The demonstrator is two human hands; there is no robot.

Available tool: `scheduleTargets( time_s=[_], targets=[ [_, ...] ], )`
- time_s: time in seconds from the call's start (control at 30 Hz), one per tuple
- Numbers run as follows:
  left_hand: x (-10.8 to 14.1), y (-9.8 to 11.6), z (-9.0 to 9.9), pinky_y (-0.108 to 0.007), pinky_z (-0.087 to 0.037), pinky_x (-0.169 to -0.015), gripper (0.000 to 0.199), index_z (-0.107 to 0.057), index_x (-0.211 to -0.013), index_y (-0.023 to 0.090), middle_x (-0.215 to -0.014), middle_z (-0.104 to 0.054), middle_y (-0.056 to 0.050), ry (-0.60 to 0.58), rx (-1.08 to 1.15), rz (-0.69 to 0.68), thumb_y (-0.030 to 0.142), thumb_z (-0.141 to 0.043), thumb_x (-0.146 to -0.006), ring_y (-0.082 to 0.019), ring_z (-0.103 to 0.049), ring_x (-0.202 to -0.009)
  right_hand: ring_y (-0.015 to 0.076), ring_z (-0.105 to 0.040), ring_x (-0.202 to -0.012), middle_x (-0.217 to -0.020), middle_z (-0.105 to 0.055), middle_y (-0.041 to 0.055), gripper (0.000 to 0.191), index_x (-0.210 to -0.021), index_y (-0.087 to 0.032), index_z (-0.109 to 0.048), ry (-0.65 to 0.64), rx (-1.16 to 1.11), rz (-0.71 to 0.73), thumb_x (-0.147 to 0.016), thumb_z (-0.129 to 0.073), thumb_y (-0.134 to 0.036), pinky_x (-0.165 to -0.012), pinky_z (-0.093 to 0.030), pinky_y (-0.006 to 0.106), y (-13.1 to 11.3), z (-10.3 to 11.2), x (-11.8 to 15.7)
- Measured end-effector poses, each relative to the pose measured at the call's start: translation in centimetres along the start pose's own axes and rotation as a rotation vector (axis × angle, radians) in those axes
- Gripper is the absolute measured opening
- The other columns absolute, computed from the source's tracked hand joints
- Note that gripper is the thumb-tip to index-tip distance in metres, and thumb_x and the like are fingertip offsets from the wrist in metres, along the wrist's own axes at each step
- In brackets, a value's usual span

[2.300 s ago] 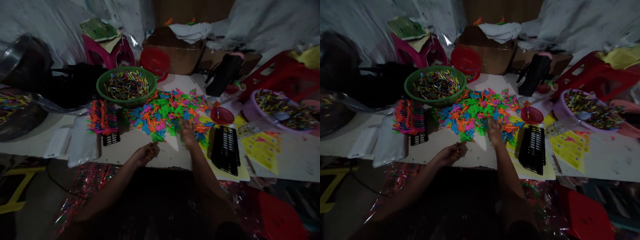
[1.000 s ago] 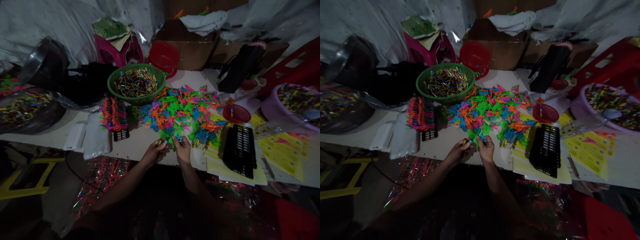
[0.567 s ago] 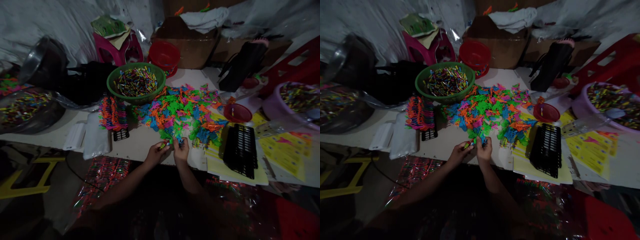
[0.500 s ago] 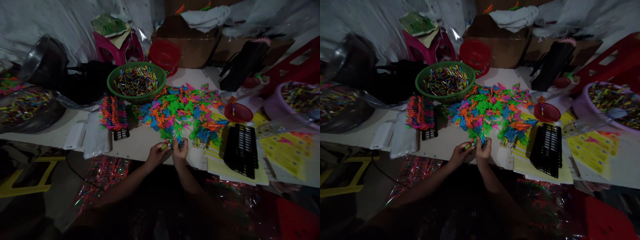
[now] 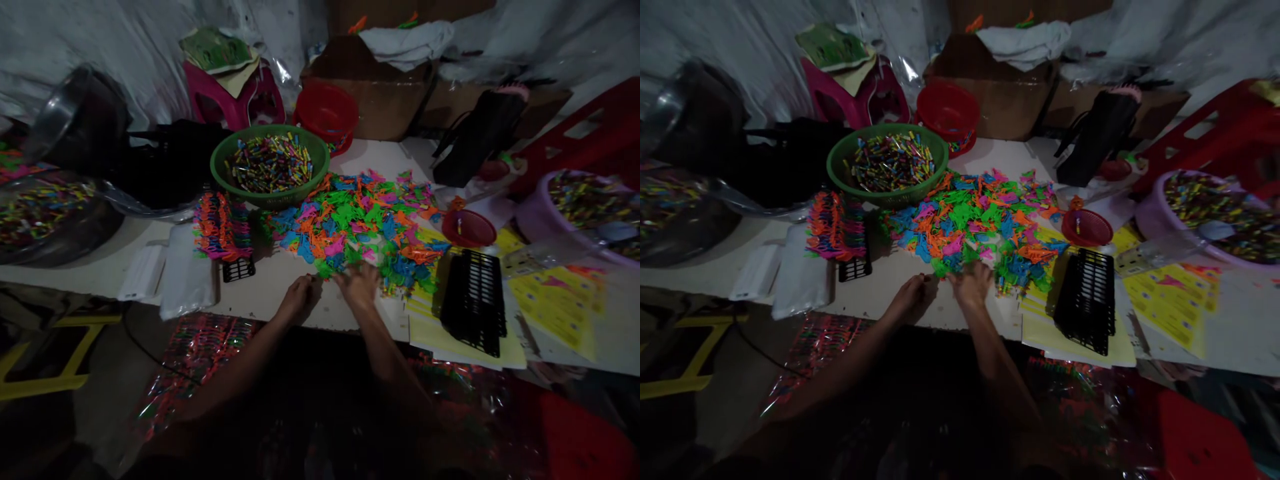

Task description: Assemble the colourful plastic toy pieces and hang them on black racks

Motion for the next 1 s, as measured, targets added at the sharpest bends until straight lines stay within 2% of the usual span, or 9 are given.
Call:
scheduleTargets(
  time_s=[0.17,0.3,0.4,0.5,0.63,0.77,0.87,0.93,1.0],
  targets=[
    [-0.2,0.6,0.6,-0.016,-0.032,-0.046,0.041,-0.06,-0.088,0.014,-0.065,-0.055,0.002,0.025,-0.014,-0.095,0.048,-0.062,-0.065,-0.005,-0.046,-0.051,0.0237,-0.049,-0.093,-0.094,-0.06,0.0079,0.018,-0.077,-0.019,-0.062,-0.112,-0.319,0.099,-0.074,-0.058,-0.036,-0.083,-0.037,0.038,-1.9,-2.5,1.6],
    [0.2,2.0,0.8,-0.016,-0.028,-0.041,0.051,-0.053,-0.105,0.017,-0.058,-0.053,0.005,-0.005,-0.005,-0.045,0.048,-0.062,-0.066,-0.004,-0.043,-0.042,0.0147,-0.054,-0.071,-0.075,-0.06,-0.0001,0.017,-0.078,-0.02,-0.057,-0.264,-0.73,0.083,-0.073,-0.058,-0.037,-0.069,-0.043,0.028,-0.8,-1.0,1.9],
    [1.2,2.8,-1.1,-0.016,-0.021,-0.034,0.041,-0.051,-0.097,0.017,-0.046,-0.045,0.008,-0.127,-0.014,-0.041,0.046,-0.06,-0.069,-0.004,-0.034,-0.034,0.0118,-0.054,-0.064,-0.071,-0.058,-0.0026,0.024,-0.082,-0.021,-0.054,-0.168,-1.032,-0.06,-0.069,-0.062,-0.039,-0.062,-0.044,0.025,-1.0,0.6,2.1],
    [2.2,3.3,-3.1,-0.015,-0.018,-0.033,0.033,-0.049,-0.089,0.018,-0.045,-0.042,0.009,-0.192,0.056,-0.06,0.044,-0.059,-0.07,-0.003,-0.031,-0.032,0.0125,-0.056,-0.073,-0.082,-0.06,-0.0011,0.032,-0.092,-0.023,-0.053,-0.089,-1.307,-0.139,-0.067,-0.065,-0.039,-0.068,-0.046,0.026,-2.3,1.1,2.6],
    [3.3,4.2,-3.8,-0.014,-0.019,-0.033,0.035,-0.049,-0.089,0.018,-0.053,-0.044,0.008,-0.211,0.213,-0.037,0.039,-0.064,-0.065,-0.002,-0.035,-0.037,0.0195,-0.054,-0.101,-0.11,-0.058,0.0044,0.044,-0.111,-0.026,-0.05,-0.217,-1.577,0.016,-0.073,-0.058,-0.047,-0.087,-0.043,0.036,-3.5,1.1,3.4],
    [4.5,4.4,-3.7,-0.015,-0.013,-0.031,0.037,-0.051,-0.088,0.017,-0.057,-0.047,0.006,-0.395,0.166,0.203,0.036,-0.067,-0.062,-0.001,-0.032,-0.035,0.0239,-0.044,-0.116,-0.13,-0.044,0.0054,0.053,-0.117,-0.029,-0.05,-0.419,-1.451,0.277,-0.068,-0.063,-0.046,-0.093,-0.039,0.039,-3.4,2.8,3.2],
    [5.2,4.1,-3.9,-0.016,-0.012,-0.031,0.036,-0.051,-0.087,0.016,-0.05,-0.042,0.007,-0.487,0.066,0.252,0.039,-0.066,-0.063,-0.002,-0.029,-0.033,0.0213,-0.048,-0.11,-0.117,-0.053,0.0046,0.024,-0.089,-0.026,-0.064,-0.406,-1.227,0.404,-0.067,-0.069,-0.033,-0.094,-0.038,0.037,-3.3,4.4,2.8],
    [5.2,3.8,-4.0,-0.016,-0.013,-0.031,0.037,-0.049,-0.089,0.017,-0.046,-0.038,0.008,-0.434,-0.003,0.178,0.047,-0.058,-0.069,-0.003,-0.027,-0.031,0.0181,-0.054,-0.098,-0.1,-0.059,0.0033,0.014,-0.078,-0.023,-0.061,-0.339,-1.221,0.349,-0.068,-0.068,-0.03,-0.089,-0.041,0.035,-3.1,4.8,2.7],
    [5.0,3.7,-3.9,-0.017,-0.017,-0.032,0.04,-0.049,-0.092,0.018,-0.047,-0.041,0.007,-0.33,-0.11,0.067,0.053,-0.049,-0.075,-0.004,-0.029,-0.032,0.0136,-0.057,-0.081,-0.084,-0.059,-0.0004,0.015,-0.079,-0.023,-0.055,-0.198,-1.306,0.139,-0.07,-0.065,-0.031,-0.077,-0.046,0.03,-2.7,4.6,2.6]
  ],
)
Point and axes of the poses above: each hand's wrist, its own x-axis away from the middle knuckle, its own z-axis out of the back of the hand, y = z × x, the point moved 3 cm from there along -x, towards the middle knuckle
